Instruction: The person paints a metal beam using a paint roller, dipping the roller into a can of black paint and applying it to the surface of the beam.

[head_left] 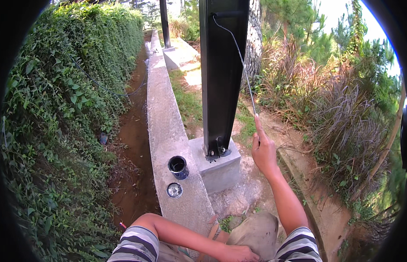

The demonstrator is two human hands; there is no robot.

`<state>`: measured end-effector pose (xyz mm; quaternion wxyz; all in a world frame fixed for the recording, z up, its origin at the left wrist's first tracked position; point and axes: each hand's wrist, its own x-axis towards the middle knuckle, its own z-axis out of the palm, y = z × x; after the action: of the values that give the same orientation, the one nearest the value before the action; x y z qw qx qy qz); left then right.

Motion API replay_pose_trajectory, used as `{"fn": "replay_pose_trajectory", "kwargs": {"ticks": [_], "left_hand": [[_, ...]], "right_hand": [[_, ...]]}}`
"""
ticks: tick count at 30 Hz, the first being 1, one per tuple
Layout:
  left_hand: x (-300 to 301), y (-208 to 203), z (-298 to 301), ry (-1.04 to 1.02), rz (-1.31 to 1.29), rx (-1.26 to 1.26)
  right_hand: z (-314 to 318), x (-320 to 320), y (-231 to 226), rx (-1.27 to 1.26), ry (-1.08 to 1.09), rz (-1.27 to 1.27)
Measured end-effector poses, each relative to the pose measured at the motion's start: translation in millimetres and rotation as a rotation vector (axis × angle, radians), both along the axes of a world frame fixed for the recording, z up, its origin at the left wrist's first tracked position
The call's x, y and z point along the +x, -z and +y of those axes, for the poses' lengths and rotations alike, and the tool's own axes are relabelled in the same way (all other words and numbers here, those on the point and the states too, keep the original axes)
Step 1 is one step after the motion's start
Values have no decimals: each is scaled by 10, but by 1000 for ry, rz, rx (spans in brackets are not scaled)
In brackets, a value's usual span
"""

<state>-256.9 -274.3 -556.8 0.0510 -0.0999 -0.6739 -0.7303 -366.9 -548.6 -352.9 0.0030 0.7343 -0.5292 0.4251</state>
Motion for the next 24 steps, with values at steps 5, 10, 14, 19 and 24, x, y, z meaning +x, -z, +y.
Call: {"fn": "replay_pose_trajectory", "kwargs": {"ticks": [5,10,14,19,24], "left_hand": [[343,-651,208,-95,-91,-447],[530,-977,64,-106,-236,-362],[604,-741,133,-118,-255,-440],[729,-433,256,-261,-27,-412],[760,-277,332,-396,92,-426]], "right_hand": [[359,-267,1347,122,0,7],[708,-110,2629,238,38,-8],[575,14,2647,120,24,-57],[368,108,2551,130,11,-108],[789,-157,3467,284,19,-63]]}}
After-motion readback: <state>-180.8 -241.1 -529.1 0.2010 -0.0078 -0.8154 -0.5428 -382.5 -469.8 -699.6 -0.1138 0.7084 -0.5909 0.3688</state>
